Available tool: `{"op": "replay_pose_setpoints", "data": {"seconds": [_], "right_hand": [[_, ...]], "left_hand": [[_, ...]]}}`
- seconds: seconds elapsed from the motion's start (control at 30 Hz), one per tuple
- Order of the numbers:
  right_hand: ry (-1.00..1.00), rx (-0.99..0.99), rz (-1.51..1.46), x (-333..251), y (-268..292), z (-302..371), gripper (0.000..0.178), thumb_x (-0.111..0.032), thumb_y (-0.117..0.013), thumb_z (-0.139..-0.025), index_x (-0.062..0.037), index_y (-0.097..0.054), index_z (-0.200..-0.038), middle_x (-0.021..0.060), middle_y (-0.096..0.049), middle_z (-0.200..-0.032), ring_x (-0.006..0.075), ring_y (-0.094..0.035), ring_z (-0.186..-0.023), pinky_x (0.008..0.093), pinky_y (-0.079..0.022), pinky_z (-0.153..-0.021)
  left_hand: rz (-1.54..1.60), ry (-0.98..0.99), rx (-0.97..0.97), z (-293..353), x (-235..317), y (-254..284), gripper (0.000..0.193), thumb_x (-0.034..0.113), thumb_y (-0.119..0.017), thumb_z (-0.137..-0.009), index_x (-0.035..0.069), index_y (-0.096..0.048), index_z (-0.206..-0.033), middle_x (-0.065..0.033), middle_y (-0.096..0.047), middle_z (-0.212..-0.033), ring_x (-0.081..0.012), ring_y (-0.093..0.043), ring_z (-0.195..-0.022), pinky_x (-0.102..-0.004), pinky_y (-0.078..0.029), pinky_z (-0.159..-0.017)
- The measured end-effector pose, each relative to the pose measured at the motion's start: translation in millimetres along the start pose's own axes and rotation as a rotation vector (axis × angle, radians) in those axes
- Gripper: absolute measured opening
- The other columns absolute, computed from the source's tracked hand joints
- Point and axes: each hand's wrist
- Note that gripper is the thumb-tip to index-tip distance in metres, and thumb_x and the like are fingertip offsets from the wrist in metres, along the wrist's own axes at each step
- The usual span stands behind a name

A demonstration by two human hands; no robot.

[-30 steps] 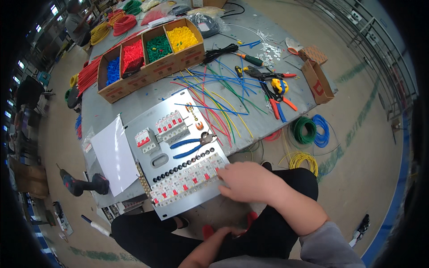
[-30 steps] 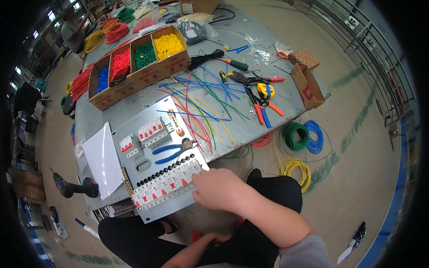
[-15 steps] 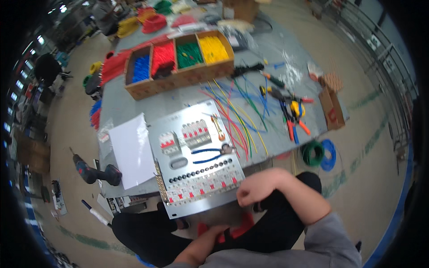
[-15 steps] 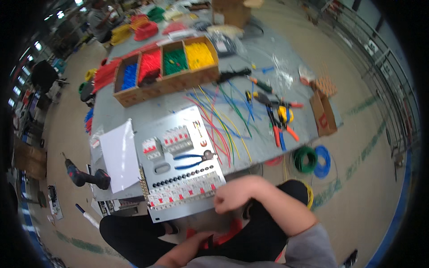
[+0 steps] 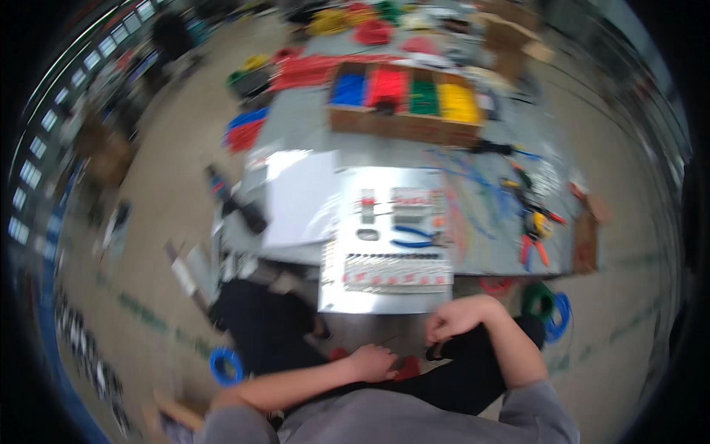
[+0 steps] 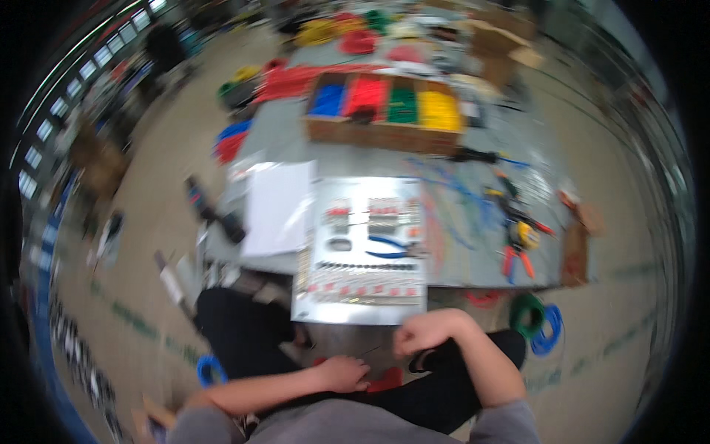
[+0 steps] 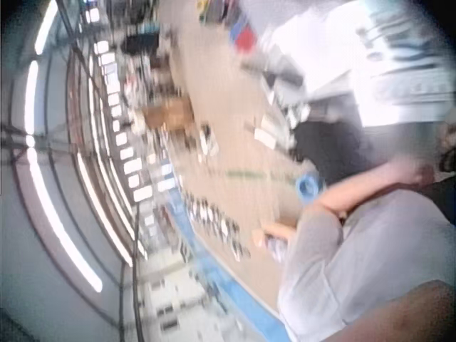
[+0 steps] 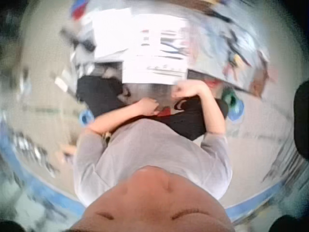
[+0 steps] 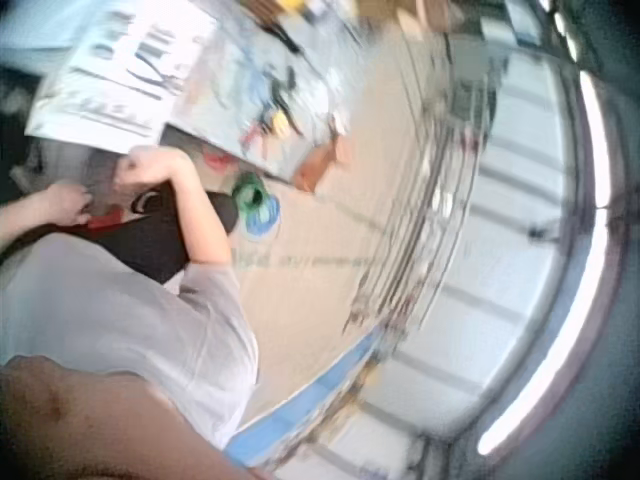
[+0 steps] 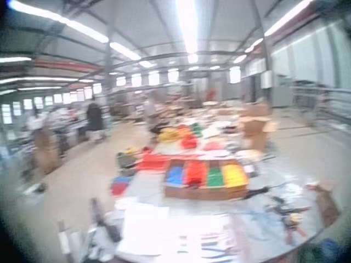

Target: The person sits at a workbench and handles blue insulated wires, stripping the ends and inserting them into terminals on a metal electrical panel. They repeatedly pick up wires, strip them, and connect them to the panel while other tools and materials are visible on the table.

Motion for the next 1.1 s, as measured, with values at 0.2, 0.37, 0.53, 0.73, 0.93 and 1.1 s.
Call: {"op": "replay_pose_setpoints", "data": {"seconds": [0.2,0.37,0.53,0.73,0.93,1.1], "right_hand": [[0.004,-0.143,-0.112,58.8,-67.0,-62.9,0.032,-0.023,-0.059,-0.098,-0.0040,-0.076,-0.118,0.0085,-0.077,-0.109,0.0177,-0.069,-0.100,0.0322,-0.053,-0.094],[-0.408,-0.217,-0.252,93.1,-117.7,-114.7,0.036,-0.024,-0.059,-0.100,0.0005,-0.073,-0.123,0.0093,-0.076,-0.114,0.0180,-0.069,-0.105,0.0310,-0.054,-0.096],[-0.484,-0.126,-0.082,126.1,-157.0,-155.2,0.034,-0.022,-0.056,-0.098,-0.0009,-0.076,-0.116,0.0130,-0.077,-0.109,0.0238,-0.073,-0.098,0.0363,-0.057,-0.088],[-0.918,0.139,-0.342,138.9,-151.6,-123.0,0.032,-0.017,-0.054,-0.099,-0.0098,-0.081,-0.114,0.0090,-0.078,-0.099,0.0199,-0.072,-0.084,0.0312,-0.056,-0.077],[-0.853,0.316,-0.612,163.8,-173.5,-139.3,0.027,-0.017,-0.060,-0.098,-0.0017,-0.080,-0.107,0.0114,-0.078,-0.100,0.0222,-0.073,-0.083,0.0337,-0.059,-0.077],[-0.845,0.300,-0.541,166.8,-175.1,-158.7,0.026,-0.020,-0.060,-0.098,-0.0074,-0.081,-0.108,0.0092,-0.077,-0.100,0.0219,-0.073,-0.085,0.0342,-0.058,-0.079]], "left_hand": [[1.047,0.015,-0.328,192.3,-30.5,178.7,0.048,0.045,-0.052,-0.104,0.000,-0.068,-0.097,-0.0121,-0.070,-0.078,-0.0244,-0.071,-0.077,-0.0396,-0.055,-0.069],[1.946,0.210,0.449,362.1,-230.3,17.3,0.038,0.032,-0.049,-0.103,-0.001,-0.067,-0.098,-0.0150,-0.071,-0.081,-0.0254,-0.069,-0.071,-0.0355,-0.056,-0.069],[0.706,1.775,0.801,389.0,-337.0,-247.4,0.073,0.048,-0.069,-0.083,-0.003,-0.055,-0.134,-0.0258,-0.065,-0.126,-0.0390,-0.063,-0.119,-0.0493,-0.049,-0.105],[0.882,1.940,0.685,376.7,-376.1,-265.1,0.097,0.051,-0.074,-0.078,-0.001,-0.038,-0.152,-0.0248,-0.050,-0.152,-0.0350,-0.050,-0.140,-0.0471,-0.032,-0.120],[0.923,1.967,0.789,368.8,-425.4,-292.9,0.085,0.045,-0.078,-0.078,0.003,-0.046,-0.144,-0.0236,-0.064,-0.136,-0.0386,-0.061,-0.128,-0.0493,-0.037,-0.115],[0.738,1.995,0.804,367.7,-418.1,-311.8,0.065,0.033,-0.077,-0.085,0.004,-0.051,-0.137,-0.0222,-0.070,-0.124,-0.0385,-0.065,-0.120,-0.0479,-0.043,-0.108]]}}
Point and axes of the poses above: each hand's wrist, its own z-axis away from the middle knuckle, its own y-axis out of the back of the hand, x = y × z
